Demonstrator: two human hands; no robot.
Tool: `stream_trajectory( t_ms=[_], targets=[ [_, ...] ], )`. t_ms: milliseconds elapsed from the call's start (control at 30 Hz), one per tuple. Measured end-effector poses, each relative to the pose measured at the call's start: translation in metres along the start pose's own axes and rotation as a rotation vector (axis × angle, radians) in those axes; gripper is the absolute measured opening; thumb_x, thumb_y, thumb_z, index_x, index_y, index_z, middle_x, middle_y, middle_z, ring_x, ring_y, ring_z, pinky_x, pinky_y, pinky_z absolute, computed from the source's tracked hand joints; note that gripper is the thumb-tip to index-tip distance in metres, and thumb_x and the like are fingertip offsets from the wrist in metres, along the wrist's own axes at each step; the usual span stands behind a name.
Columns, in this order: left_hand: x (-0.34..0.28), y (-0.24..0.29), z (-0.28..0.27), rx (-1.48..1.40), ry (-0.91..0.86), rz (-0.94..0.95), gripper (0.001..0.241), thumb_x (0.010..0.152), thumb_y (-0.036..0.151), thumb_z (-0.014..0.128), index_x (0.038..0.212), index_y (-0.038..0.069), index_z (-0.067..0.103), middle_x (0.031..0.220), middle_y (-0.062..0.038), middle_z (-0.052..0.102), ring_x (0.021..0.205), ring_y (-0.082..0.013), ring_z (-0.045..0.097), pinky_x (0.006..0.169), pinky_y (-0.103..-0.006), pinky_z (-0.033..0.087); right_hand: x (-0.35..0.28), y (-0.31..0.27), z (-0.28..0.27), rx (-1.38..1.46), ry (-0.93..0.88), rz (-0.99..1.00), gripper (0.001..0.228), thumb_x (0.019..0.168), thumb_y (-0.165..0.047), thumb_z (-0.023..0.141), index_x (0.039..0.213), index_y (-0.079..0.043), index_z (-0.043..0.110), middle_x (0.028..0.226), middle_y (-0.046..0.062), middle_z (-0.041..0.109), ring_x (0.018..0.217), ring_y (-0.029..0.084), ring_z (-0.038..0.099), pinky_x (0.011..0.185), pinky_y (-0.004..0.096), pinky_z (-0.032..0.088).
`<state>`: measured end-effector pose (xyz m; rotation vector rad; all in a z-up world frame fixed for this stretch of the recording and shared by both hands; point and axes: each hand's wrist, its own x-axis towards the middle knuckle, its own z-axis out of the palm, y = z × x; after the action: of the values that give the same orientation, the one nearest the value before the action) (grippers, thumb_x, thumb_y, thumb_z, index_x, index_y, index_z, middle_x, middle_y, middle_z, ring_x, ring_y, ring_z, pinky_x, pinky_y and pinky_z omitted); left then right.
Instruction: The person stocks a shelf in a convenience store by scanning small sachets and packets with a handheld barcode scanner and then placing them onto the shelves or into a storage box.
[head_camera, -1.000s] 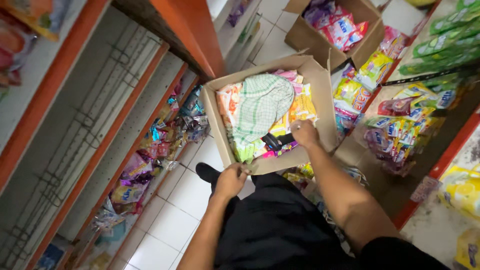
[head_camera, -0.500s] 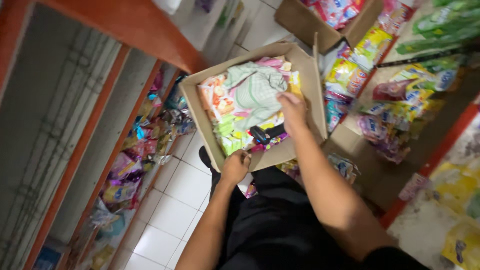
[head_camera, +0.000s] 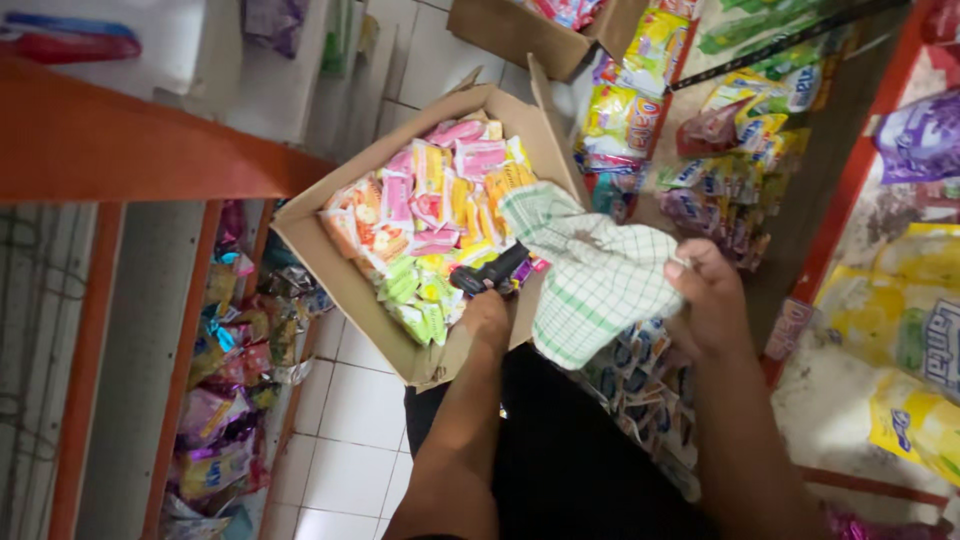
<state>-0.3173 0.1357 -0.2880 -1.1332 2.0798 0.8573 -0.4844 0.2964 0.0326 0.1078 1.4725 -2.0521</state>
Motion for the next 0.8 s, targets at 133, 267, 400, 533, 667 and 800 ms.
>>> stream_trajectory(
  t_ms=[133, 267, 400, 533, 667, 800],
  targets=[
    [-0.019, 0.001, -0.028, 0.039, 0.042, 0.098, 0.032, 0.100, 0.030, 0.053, 0.106, 0.012, 0.078, 0.110, -0.015, 0.075, 0.104, -0.0343, 0.072, 0.088, -0.0451, 0.057, -0.016, -0.002, -0.010, 0.091, -0.012, 0.029, 0.023, 0.096, 0.002, 0.058, 0.117, -0.005, 0.059, 0.115, 0.014, 0.067, 0.103, 0.027, 0.069, 0.090, 0.044, 0.058],
    [-0.058, 0.003, -0.077, -0.106, 0.135, 0.201, 0.029, 0.093, 0.025, 0.057, 0.108, 0.007, 0.074, 0.112, -0.021, 0.072, 0.100, -0.0390, 0.070, 0.089, -0.0468, 0.054, -0.017, 0.003, -0.005, 0.054, -0.045, 0.070, 0.031, 0.088, 0.001, 0.057, 0.118, -0.003, 0.062, 0.113, 0.014, 0.070, 0.101, 0.027, 0.071, 0.090, 0.043, 0.059],
    [-0.091, -0.021, -0.109, -1.023, -0.130, 0.252, 0.028, 0.096, 0.020, 0.057, 0.111, -0.001, 0.068, 0.105, -0.022, 0.073, 0.095, -0.0353, 0.072, 0.088, -0.0420, 0.057, -0.013, 0.063, 0.033, -0.329, -0.093, 0.070, 0.031, 0.098, 0.000, 0.064, 0.129, 0.000, 0.064, 0.114, 0.013, 0.069, 0.100, 0.022, 0.066, 0.092, 0.037, 0.054],
    [-0.114, -0.034, -0.119, -1.483, 0.036, 0.679, 0.029, 0.102, 0.017, 0.059, 0.121, -0.004, 0.066, 0.107, -0.017, 0.071, 0.093, -0.0290, 0.070, 0.081, -0.0383, 0.055, -0.017, 0.138, 0.104, -1.015, -0.206, -0.370, 0.042, 0.100, -0.017, 0.062, 0.138, 0.002, 0.058, 0.131, 0.022, 0.064, 0.122, 0.039, 0.061, 0.104, 0.044, 0.047],
    [-0.139, -0.046, -0.128, -2.084, -0.167, 0.514, 0.026, 0.114, 0.015, 0.060, 0.128, -0.007, 0.065, 0.103, -0.010, 0.069, 0.085, -0.0200, 0.067, 0.069, -0.0339, 0.054, -0.015, 0.153, 0.143, -1.218, -0.277, -0.768, 0.057, 0.102, -0.027, 0.060, 0.145, 0.008, 0.048, 0.146, 0.032, 0.047, 0.132, 0.052, 0.049, 0.111, 0.052, 0.038],
    [-0.165, -0.053, -0.135, -1.754, 0.111, 0.438, 0.024, 0.098, 0.009, 0.054, 0.118, 0.002, 0.068, 0.100, -0.001, 0.071, 0.083, -0.0085, 0.065, 0.073, -0.0250, 0.053, 0.010, 0.151, 0.149, -1.108, -0.265, -0.406, 0.052, 0.102, -0.033, 0.060, 0.138, 0.005, 0.055, 0.129, 0.029, 0.061, 0.119, 0.044, 0.060, 0.101, 0.044, 0.048]
  ],
)
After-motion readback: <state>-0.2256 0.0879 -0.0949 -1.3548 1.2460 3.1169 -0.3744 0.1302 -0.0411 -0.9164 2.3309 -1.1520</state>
